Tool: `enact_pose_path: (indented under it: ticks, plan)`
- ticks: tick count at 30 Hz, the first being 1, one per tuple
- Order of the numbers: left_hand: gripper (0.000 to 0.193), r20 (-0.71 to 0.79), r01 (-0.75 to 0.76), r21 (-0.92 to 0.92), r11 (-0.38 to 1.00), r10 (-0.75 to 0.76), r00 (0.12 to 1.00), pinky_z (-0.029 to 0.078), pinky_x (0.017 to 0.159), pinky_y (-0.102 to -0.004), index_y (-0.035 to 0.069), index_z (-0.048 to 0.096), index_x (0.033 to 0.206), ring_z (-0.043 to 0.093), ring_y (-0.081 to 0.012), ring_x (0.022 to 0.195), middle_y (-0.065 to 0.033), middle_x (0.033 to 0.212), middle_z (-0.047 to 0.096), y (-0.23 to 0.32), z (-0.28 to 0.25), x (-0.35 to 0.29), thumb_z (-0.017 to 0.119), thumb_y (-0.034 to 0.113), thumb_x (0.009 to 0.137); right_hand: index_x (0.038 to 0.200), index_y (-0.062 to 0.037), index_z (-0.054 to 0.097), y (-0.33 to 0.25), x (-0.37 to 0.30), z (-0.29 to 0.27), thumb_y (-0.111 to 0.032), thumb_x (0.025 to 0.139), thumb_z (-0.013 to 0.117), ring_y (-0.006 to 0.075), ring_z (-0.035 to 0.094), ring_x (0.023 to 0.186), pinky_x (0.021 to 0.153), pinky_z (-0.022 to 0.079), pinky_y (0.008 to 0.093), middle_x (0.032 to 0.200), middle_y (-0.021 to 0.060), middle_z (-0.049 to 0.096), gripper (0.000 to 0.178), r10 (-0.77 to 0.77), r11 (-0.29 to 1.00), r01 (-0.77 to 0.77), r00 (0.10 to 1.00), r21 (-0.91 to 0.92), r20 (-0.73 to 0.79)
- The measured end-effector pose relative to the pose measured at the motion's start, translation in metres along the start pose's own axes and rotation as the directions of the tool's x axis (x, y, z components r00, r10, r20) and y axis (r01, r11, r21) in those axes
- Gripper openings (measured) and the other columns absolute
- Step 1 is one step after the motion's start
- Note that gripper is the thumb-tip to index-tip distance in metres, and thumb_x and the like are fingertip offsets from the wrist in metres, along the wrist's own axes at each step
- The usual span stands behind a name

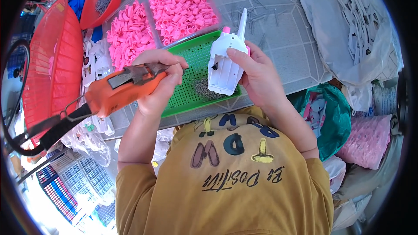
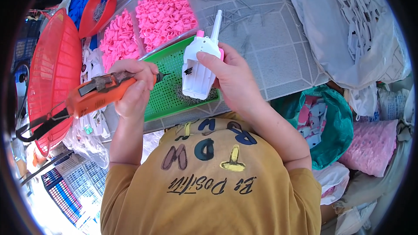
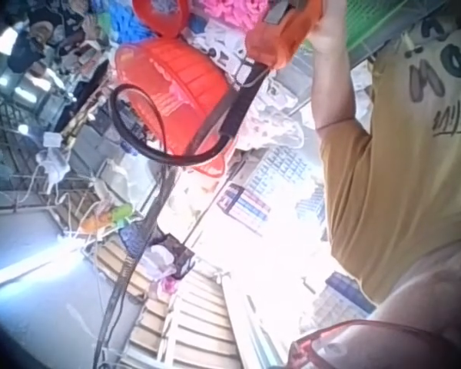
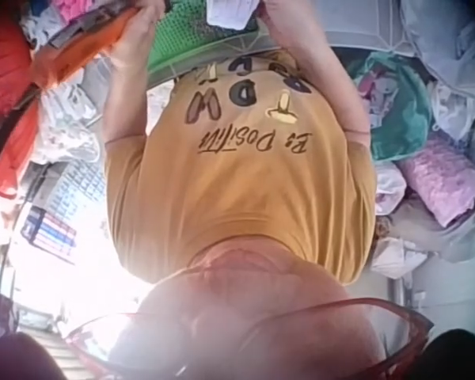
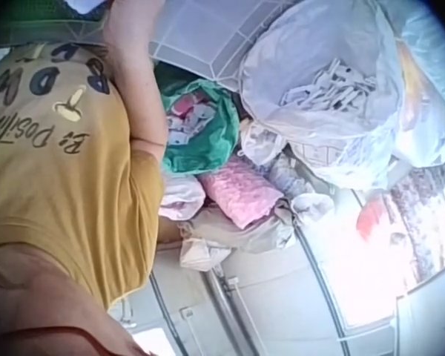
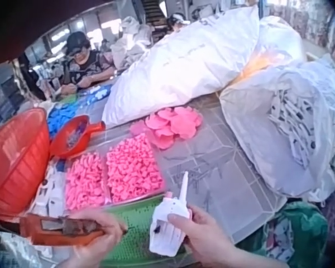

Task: Assembling a small white toy drone using a hot glue gun and small plastic components.

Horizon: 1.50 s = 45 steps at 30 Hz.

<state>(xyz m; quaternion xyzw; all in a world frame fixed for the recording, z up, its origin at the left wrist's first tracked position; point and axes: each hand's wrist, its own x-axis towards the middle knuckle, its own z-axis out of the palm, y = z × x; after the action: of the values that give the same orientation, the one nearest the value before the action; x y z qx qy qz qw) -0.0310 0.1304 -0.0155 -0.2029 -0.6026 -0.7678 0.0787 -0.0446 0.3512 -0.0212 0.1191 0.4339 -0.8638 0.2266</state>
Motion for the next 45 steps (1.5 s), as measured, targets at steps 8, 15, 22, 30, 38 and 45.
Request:
enact_pose_path:
  ticks: [8,15,22,30,38,45]
  plan:
    - [0.015,-0.014,-0.115,0.007,0.993,0.115,0.993,0.048,0.067,-0.0403,0.006,0.055,0.092,0.054,-0.0195,0.058,-0.0038,0.062,0.052,0.053,0.033,0.018,0.067,0.009,0.084,0.128,0.0013,0.053,0.005,0.006,-0.006,-0.019,0.093,0.067,0.0143,0.068,0.092,0.077,0.056,0.0294,0.108,0.0071,0.067,0.042,-0.01,0.998,0.012,1.0,-0.056,0.026]
    - [0.026,0.248,-0.071,-0.07,0.995,0.086,0.965,0.043,0.067,-0.0366,0.008,0.056,0.106,0.052,-0.0166,0.057,-0.0012,0.063,0.053,0.049,0.041,0.028,0.066,0.014,0.082,0.124,0.0036,0.057,0.005,0.005,-0.003,-0.018,0.093,0.068,0.0135,0.067,0.088,0.077,0.055,0.0281,0.104,0.0078,0.068,0.039,-0.033,0.997,0.034,0.999,-0.066,0.015]
    - [0.025,0.217,-0.065,-0.078,0.995,0.081,0.973,0.043,0.066,-0.0363,0.007,0.058,0.105,0.052,-0.0164,0.057,-0.0016,0.063,0.054,0.047,0.043,0.024,0.067,0.013,0.082,0.121,0.0036,0.058,0.004,0.005,-0.003,-0.017,0.093,0.067,0.0124,0.067,0.088,0.077,0.054,0.0278,0.104,0.0073,0.068,0.036,-0.04,0.997,0.042,0.999,-0.06,0.03]
    - [0.024,0.257,-0.093,-0.108,0.99,0.118,0.959,0.043,0.067,-0.0357,0.009,0.058,0.105,0.053,-0.0166,0.059,-0.0015,0.064,0.055,0.047,0.038,0.027,0.068,0.016,0.084,0.125,0.0045,0.055,0.005,0.005,-0.003,-0.017,0.093,0.067,0.0145,0.067,0.092,0.079,0.055,0.0294,0.106,0.0091,0.068,0.041,-0.029,0.998,0.03,0.999,-0.048,0.025]
    - [0.029,0.232,-0.075,-0.1,0.992,0.097,0.968,0.044,0.068,-0.0364,0.007,0.057,0.107,0.052,-0.0167,0.058,-0.0019,0.063,0.054,0.039,0.046,0.023,0.068,0.015,0.081,0.13,0.0061,0.051,0.001,0.003,-0.004,-0.017,0.092,0.068,0.0161,0.067,0.093,0.078,0.056,0.0295,0.108,0.0108,0.067,0.048,-0.03,0.997,0.028,0.999,-0.074,-0.02]
    - [0.028,0.248,-0.054,-0.08,0.995,0.072,0.966,0.043,0.067,-0.0363,0.006,0.057,0.105,0.053,-0.0168,0.058,-0.0019,0.062,0.054,0.044,0.042,0.024,0.066,0.014,0.081,0.13,0.0063,0.051,0.003,0.005,-0.005,-0.017,0.092,0.068,0.0158,0.068,0.093,0.078,0.056,0.0296,0.107,0.0104,0.067,0.048,-0.022,0.999,0.023,1.0,-0.026,0.008]
